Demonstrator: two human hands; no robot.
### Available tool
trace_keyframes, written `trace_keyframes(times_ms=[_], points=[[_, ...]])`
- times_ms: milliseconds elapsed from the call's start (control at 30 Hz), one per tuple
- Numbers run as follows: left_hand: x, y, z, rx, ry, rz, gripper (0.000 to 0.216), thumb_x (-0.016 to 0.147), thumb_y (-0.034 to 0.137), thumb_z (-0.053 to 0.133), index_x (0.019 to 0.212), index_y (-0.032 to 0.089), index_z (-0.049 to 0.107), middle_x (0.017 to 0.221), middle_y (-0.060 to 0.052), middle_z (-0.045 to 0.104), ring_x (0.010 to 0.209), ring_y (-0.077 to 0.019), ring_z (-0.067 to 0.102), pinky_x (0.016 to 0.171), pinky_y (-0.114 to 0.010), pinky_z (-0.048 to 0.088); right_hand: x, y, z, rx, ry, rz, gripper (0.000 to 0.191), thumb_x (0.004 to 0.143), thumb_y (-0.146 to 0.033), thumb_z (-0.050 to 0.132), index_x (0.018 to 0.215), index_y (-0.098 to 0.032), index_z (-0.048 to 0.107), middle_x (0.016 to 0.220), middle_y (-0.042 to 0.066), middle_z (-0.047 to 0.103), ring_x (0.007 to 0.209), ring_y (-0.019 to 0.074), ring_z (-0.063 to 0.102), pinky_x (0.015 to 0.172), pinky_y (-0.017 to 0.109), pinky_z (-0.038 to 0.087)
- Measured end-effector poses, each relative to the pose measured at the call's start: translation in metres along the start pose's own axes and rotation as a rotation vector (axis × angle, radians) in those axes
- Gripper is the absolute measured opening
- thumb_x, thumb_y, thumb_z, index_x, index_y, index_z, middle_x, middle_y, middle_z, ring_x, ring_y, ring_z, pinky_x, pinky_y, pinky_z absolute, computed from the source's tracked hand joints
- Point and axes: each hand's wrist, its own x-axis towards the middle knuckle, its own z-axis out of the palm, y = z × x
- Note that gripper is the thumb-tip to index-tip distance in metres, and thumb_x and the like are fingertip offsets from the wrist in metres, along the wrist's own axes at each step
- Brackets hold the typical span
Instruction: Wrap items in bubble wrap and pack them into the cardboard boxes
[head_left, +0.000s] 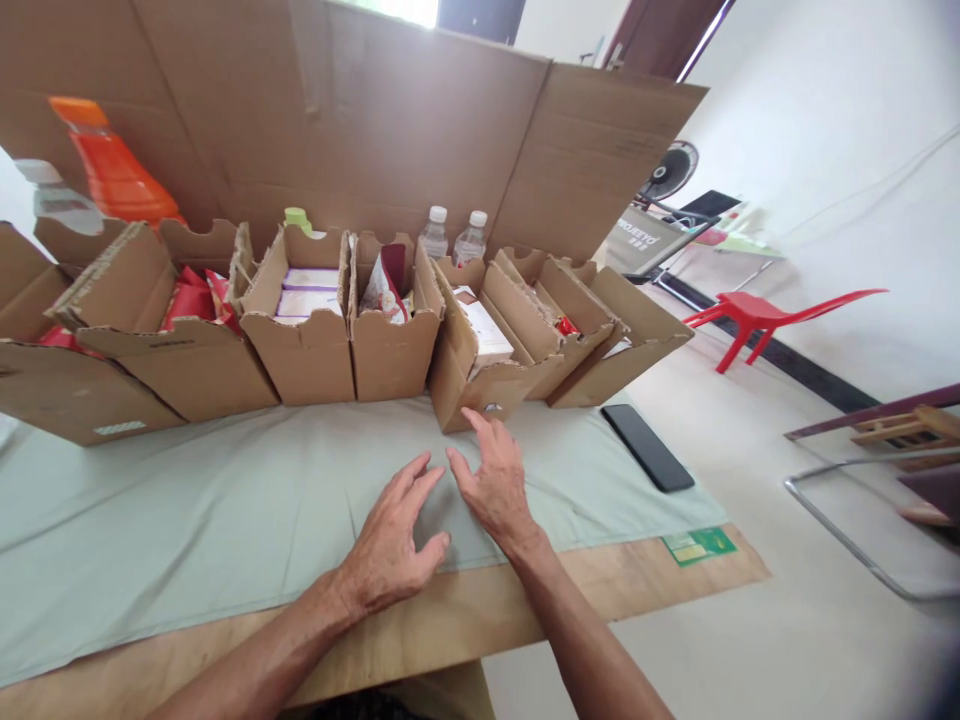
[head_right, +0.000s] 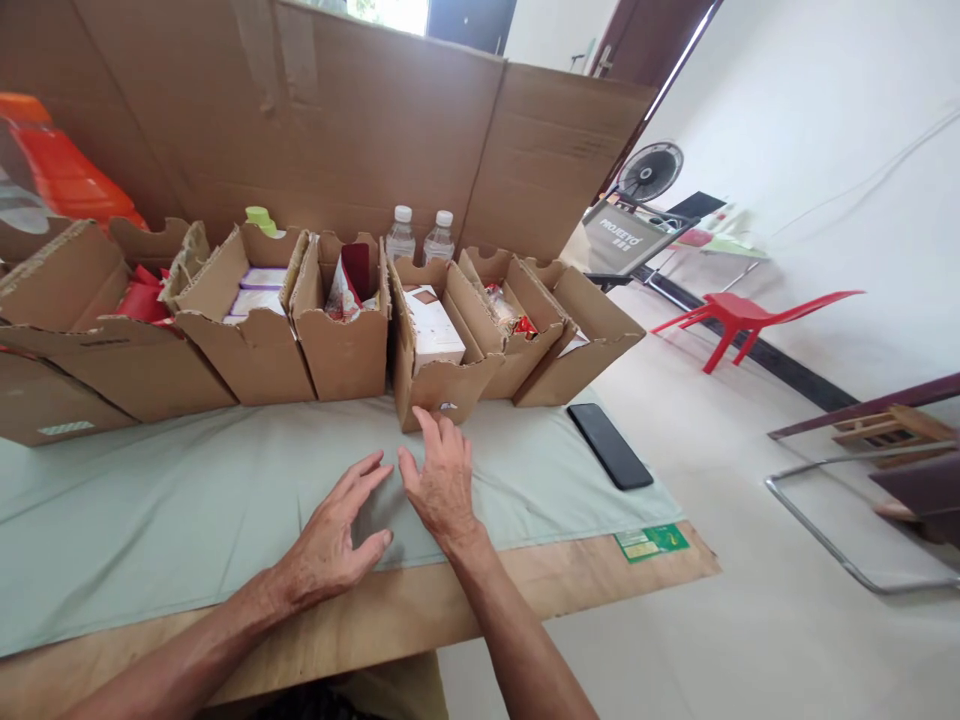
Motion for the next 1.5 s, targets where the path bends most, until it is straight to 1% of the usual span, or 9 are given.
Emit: trace_keyframes(times_ms=[200, 333, 467, 600, 700, 800, 1200, 1300, 1500], points=[[0.003, -0.001, -0.006, -0.009, 0.028, -0.022, 0.071, 0.083, 0.021, 0.063, 0.153, 0.020, 0.050, 0.168, -0.018, 0.038, 0.155, -0.0370, 0.040, 0.124, -0.061, 0.038, 0.017, 0.008, 0.002, 0.002, -0.030, -0.011, 0.066, 0.091, -0.028, 0.055, 0.155, -0.014, 0.045, 0.143, 0.022, 0.060, 0.123, 0.0380, 0.061, 0.096, 0.055, 0.054], [0.000, 0.000, -0.005, -0.010, 0.022, -0.040, 0.068, 0.085, 0.021, 0.061, 0.152, 0.020, 0.051, 0.168, -0.018, 0.038, 0.153, -0.0374, 0.042, 0.123, -0.062, 0.038, 0.022, 0.015, -0.027, 0.051, 0.030, -0.033, 0.053, 0.094, -0.028, 0.054, 0.147, -0.018, 0.053, 0.145, 0.018, 0.062, 0.128, 0.0334, 0.061, 0.102, 0.052, 0.053], [-0.003, 0.000, -0.004, -0.019, 0.016, -0.054, 0.065, 0.085, 0.020, 0.060, 0.149, 0.022, 0.054, 0.168, -0.017, 0.039, 0.153, -0.0385, 0.042, 0.121, -0.064, 0.042, 0.051, 0.018, -0.071, 0.104, 0.132, -0.019, 0.050, 0.099, -0.029, 0.052, 0.148, -0.022, 0.052, 0.111, 0.008, 0.075, 0.091, 0.0215, 0.072, 0.088, 0.038, 0.058], [-0.002, -0.002, -0.004, -0.013, 0.014, -0.042, 0.058, 0.086, 0.020, 0.060, 0.144, 0.021, 0.060, 0.167, -0.018, 0.040, 0.150, -0.0392, 0.047, 0.113, -0.059, 0.052, 0.091, 0.023, -0.092, 0.016, 0.065, 0.008, 0.058, 0.093, -0.026, 0.057, 0.151, -0.022, 0.051, 0.083, 0.000, 0.075, 0.069, 0.0190, 0.069, 0.070, 0.031, 0.053], [-0.001, -0.004, -0.003, 0.002, 0.026, -0.026, 0.054, 0.086, 0.020, 0.060, 0.140, 0.021, 0.063, 0.165, -0.018, 0.043, 0.147, -0.0392, 0.051, 0.114, -0.060, 0.051, 0.104, 0.026, -0.093, 0.013, 0.051, -0.011, 0.031, 0.094, -0.027, 0.056, 0.123, -0.024, 0.068, 0.079, -0.001, 0.075, 0.067, 0.0178, 0.069, 0.068, 0.028, 0.049], [-0.002, -0.007, -0.001, 0.007, 0.042, -0.042, 0.053, 0.085, 0.019, 0.061, 0.138, 0.023, 0.065, 0.165, -0.016, 0.045, 0.147, -0.0389, 0.052, 0.118, -0.062, 0.047, 0.101, 0.027, -0.095, 0.001, 0.062, -0.070, 0.017, 0.097, -0.029, 0.054, 0.101, -0.023, 0.070, 0.077, 0.000, 0.075, 0.066, 0.0160, 0.069, 0.067, 0.026, 0.046], [-0.004, -0.013, 0.002, 0.037, -0.009, -0.053, 0.052, 0.084, 0.019, 0.065, 0.136, 0.023, 0.069, 0.163, -0.017, 0.048, 0.148, -0.0392, 0.050, 0.117, -0.061, 0.049, 0.093, 0.018, -0.100, -0.304, -0.036, -0.198, 0.026, 0.100, -0.024, 0.051, 0.112, -0.025, 0.074, 0.084, 0.001, 0.081, 0.063, 0.0202, 0.074, 0.056, 0.028, 0.041], [-0.003, -0.013, 0.002, 0.026, -0.013, -0.047, 0.052, 0.083, 0.018, 0.066, 0.135, 0.022, 0.069, 0.163, -0.018, 0.049, 0.149, -0.0393, 0.049, 0.116, -0.060, 0.050, 0.092, 0.019, -0.097, -0.322, -0.052, -0.176, 0.028, 0.101, -0.026, 0.050, 0.116, -0.024, 0.074, 0.080, 0.001, 0.080, 0.061, 0.0196, 0.072, 0.055, 0.028, 0.039], [-0.001, -0.008, 0.000, 0.011, -0.035, -0.053, 0.056, 0.079, 0.012, 0.063, 0.134, 0.019, 0.068, 0.163, -0.020, 0.047, 0.148, -0.0389, 0.050, 0.116, -0.060, 0.049, 0.103, 0.016, -0.090, -0.570, 0.048, -0.021, 0.024, 0.100, -0.031, 0.057, 0.094, -0.022, 0.079, 0.060, 0.003, 0.072, 0.050, 0.0185, 0.061, 0.052, 0.029, 0.019]])
